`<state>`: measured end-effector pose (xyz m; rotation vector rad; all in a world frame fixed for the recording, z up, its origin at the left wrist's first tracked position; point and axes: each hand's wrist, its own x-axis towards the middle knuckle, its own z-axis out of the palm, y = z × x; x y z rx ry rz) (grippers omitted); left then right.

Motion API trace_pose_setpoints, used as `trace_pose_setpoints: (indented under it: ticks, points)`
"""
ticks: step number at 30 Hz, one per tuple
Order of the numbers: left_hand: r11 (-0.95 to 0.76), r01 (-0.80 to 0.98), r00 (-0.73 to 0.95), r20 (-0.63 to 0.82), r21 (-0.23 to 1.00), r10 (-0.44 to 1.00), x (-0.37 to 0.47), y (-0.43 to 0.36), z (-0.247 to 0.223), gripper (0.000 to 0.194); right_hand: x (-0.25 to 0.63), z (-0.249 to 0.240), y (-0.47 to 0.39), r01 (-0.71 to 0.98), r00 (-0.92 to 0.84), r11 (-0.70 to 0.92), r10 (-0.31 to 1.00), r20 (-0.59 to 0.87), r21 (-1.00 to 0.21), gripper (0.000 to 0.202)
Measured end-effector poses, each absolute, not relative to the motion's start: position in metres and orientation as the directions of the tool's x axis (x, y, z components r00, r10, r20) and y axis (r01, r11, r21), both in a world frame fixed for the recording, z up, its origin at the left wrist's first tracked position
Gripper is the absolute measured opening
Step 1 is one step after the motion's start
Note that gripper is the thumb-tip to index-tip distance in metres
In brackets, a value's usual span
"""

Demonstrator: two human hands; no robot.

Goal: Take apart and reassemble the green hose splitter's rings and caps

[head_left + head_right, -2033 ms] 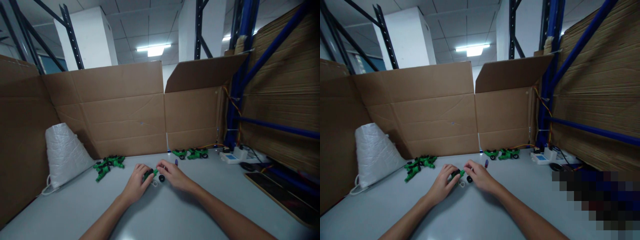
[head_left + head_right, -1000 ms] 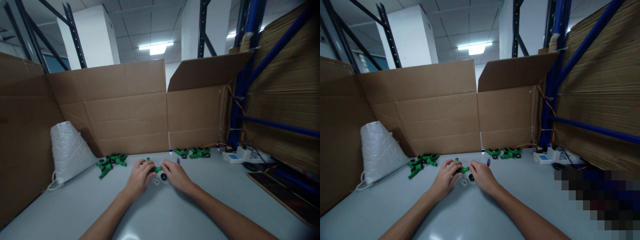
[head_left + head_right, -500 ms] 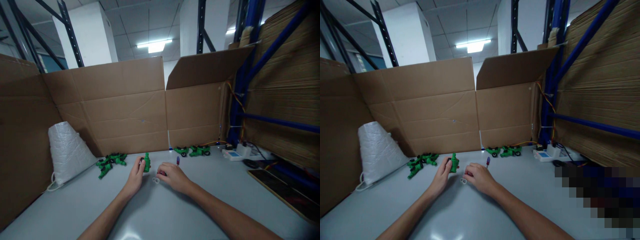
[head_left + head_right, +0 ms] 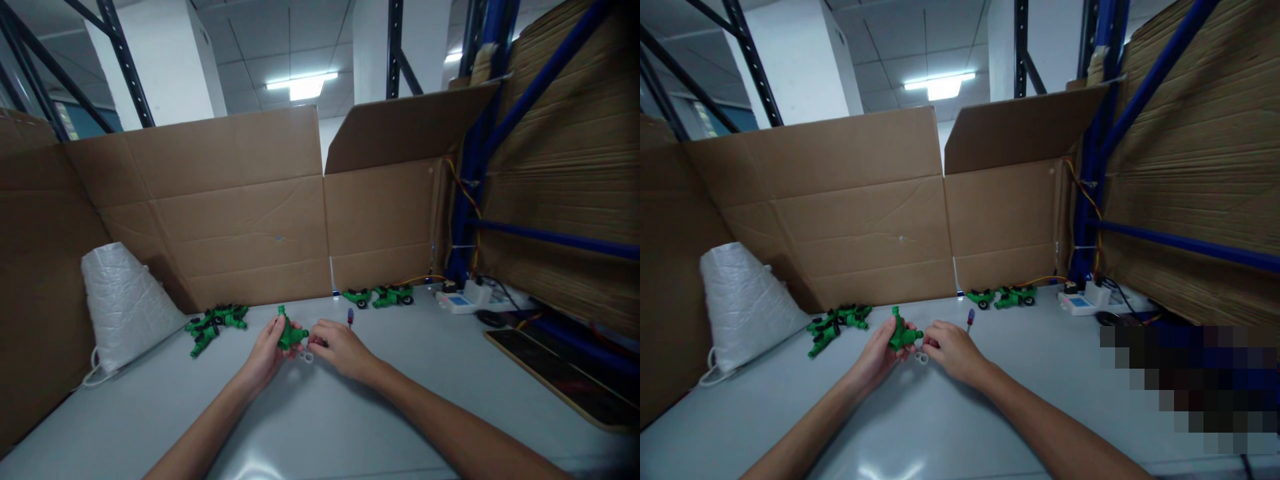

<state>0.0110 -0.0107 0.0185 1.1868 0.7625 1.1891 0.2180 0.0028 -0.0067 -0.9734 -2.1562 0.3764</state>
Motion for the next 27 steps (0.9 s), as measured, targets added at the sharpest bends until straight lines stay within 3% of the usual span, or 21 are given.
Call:
trace_pose_setpoints:
  ticks: [8, 16, 27]
  points:
    - [-0.071, -0.317, 0.194, 0.138, 0.946, 0.971, 0.005, -0.006, 0.018, 0.038, 0.216, -0.006, 0.005, 0.456, -0.408, 0.655, 0.755, 0.513, -0.602, 0.029]
    - [-0.128, -0.215, 0.213, 0.174, 0.968, 0.961, 0.010, -0.013, 0.020, 0.044, 0.209, -0.010, 0.002, 0.241, -0.388, 0.519, 0.826, 0.409, -0.820, 0.038]
    - [-0.143, -0.181, 0.240, 0.185, 0.973, 0.953, 0.012, -0.012, 0.016, 0.040, 0.208, -0.007, -0.001, 0.136, -0.373, 0.522, 0.814, 0.445, -0.842, 0.030]
